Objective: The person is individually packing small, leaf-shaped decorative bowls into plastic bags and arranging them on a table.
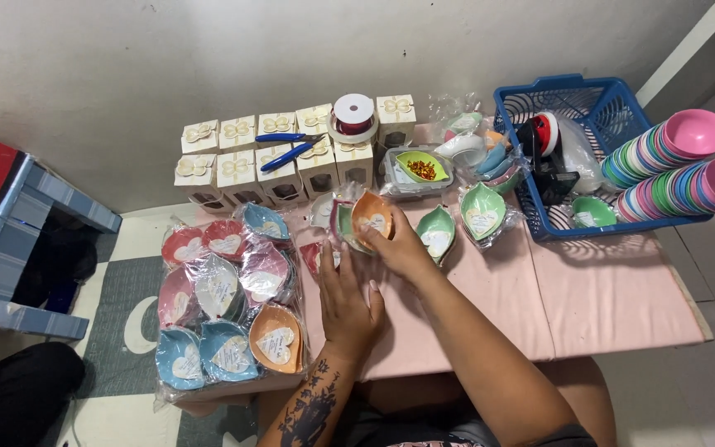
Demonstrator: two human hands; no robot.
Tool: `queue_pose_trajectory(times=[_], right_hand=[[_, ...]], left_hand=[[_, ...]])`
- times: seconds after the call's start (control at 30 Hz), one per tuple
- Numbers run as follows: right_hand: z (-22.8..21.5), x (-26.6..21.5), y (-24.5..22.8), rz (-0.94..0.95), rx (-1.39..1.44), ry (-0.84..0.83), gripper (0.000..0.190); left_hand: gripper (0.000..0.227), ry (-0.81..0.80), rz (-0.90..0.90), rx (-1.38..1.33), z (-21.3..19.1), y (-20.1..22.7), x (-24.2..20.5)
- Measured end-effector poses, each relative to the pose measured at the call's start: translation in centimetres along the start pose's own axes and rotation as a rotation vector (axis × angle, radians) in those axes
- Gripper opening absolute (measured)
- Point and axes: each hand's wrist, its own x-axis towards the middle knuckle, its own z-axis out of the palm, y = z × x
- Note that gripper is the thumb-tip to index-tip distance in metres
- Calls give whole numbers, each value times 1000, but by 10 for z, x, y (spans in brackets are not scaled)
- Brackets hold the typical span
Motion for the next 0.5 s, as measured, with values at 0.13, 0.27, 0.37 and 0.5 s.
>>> queue_pose_trajectory(times=[0.13,0.27,0.37,0.5], right_hand=[[5,-26,-26,-124,21,-17,85],[-7,-49,-25,-201,-59,-108,76],[-24,-61,-10,-312,-201,-146,70],[-53,-73,8,-640,-429,86,50]], left_hand=[[88,-142,-58,49,-1,5,0],[88,-139,-61,70,-4,6,3],[88,-64,-43,108,-6,9,4],[85,-36,5,227,-3,7,3]])
